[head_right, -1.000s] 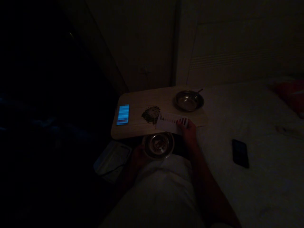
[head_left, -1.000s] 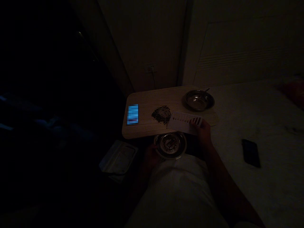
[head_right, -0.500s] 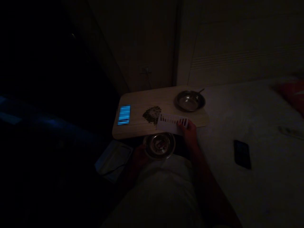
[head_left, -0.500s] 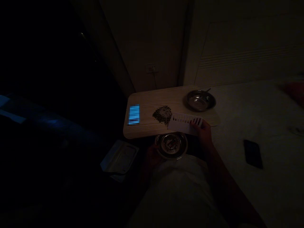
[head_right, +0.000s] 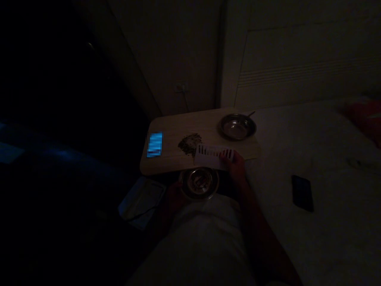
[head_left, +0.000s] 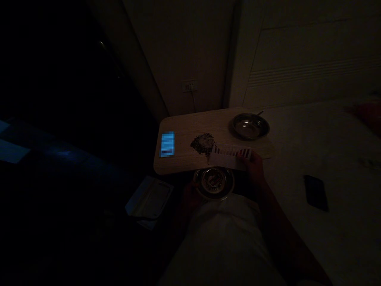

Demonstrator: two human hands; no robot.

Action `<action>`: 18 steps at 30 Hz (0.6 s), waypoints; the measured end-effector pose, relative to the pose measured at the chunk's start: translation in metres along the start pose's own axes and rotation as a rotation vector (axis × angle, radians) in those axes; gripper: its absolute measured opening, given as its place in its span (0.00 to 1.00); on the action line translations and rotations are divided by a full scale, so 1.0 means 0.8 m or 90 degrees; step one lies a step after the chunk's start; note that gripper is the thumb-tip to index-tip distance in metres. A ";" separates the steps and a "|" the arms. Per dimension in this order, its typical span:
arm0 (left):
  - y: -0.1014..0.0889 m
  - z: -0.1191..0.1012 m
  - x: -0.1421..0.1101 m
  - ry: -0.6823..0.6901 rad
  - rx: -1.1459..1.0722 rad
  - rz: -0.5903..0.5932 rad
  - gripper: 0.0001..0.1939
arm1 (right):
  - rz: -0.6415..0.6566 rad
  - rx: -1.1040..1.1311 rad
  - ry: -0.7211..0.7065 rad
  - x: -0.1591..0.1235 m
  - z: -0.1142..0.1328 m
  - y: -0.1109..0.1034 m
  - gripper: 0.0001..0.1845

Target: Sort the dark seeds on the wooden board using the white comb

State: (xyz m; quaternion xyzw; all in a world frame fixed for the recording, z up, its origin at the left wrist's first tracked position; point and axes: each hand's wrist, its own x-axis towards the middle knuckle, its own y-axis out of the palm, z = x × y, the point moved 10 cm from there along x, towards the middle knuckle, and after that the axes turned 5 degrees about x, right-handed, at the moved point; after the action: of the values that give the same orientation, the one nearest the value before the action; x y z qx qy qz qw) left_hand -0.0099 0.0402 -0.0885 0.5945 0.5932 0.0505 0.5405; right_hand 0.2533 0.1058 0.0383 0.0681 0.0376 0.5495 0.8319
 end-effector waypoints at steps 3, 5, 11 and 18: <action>0.006 -0.001 -0.003 0.001 0.000 0.012 0.17 | -0.001 0.008 0.014 0.001 -0.003 -0.003 0.20; 0.012 -0.002 -0.005 0.004 -0.003 0.028 0.18 | -0.046 0.006 -0.010 0.003 0.001 -0.014 0.19; 0.017 -0.003 -0.011 0.000 0.003 0.043 0.18 | -0.063 -0.003 -0.040 0.003 0.001 -0.014 0.18; 0.008 0.001 -0.005 -0.021 0.001 0.025 0.19 | 0.014 0.011 0.010 -0.001 -0.021 0.014 0.20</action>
State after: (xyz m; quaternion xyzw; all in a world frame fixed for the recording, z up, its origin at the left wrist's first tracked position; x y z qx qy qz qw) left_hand -0.0060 0.0384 -0.0822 0.6074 0.5723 0.0512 0.5486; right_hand 0.2403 0.1108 0.0237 0.0716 0.0483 0.5588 0.8248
